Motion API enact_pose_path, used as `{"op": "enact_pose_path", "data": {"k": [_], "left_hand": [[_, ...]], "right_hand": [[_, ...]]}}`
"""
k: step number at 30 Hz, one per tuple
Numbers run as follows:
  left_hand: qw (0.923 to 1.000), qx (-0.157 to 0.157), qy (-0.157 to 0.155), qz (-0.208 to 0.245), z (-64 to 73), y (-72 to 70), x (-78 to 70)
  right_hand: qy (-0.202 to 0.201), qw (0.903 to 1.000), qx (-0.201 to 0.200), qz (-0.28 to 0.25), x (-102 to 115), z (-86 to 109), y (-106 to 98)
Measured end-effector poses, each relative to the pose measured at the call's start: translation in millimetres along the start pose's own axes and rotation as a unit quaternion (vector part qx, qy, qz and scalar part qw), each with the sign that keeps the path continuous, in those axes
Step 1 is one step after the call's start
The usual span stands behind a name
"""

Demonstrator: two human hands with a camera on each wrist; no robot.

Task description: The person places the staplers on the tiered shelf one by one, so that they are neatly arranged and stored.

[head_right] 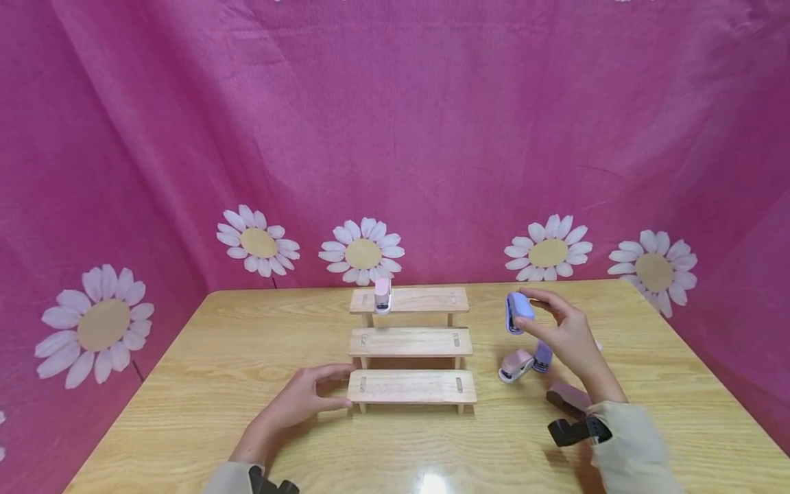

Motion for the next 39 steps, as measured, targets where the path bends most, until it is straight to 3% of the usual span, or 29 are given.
{"op": "enact_pose_path", "data": {"k": [18, 23, 27, 39], "left_hand": [[0.9999, 0.004, -0.007, 0.007, 1.7, 0.5, 0.3], [1.0000, -0.002, 0.002, -0.006, 0.3, -1.0, -0.9], [1.0000, -0.002, 0.004, -0.008, 0.1, -1.5, -0.7], [1.0000, 0.000, -0.002, -0.006, -0.8, -1.2, 0.3]], "right_hand": [[-0.021, 0.9971, 0.051, -0.052, 39.0, -40.2, 95.3], [0.022, 0.9944, 0.073, -0.073, 40.6, -47.2, 117.9], [0.055, 0.9919, 0.086, -0.076, 42.2, -49.8, 132.7], [0.060, 0.9930, 0.096, -0.035, 48.4, -54.8, 154.4]]}}
Point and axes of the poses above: each hand's wrist, its own z-axis away from the middle knuckle, its own y-axis out of the palm, x = y × z, the point moved 8 cm from there along -z, towards the middle knuckle, and after that the axes turned 7 degrees about -x, right-handed, at the moved point
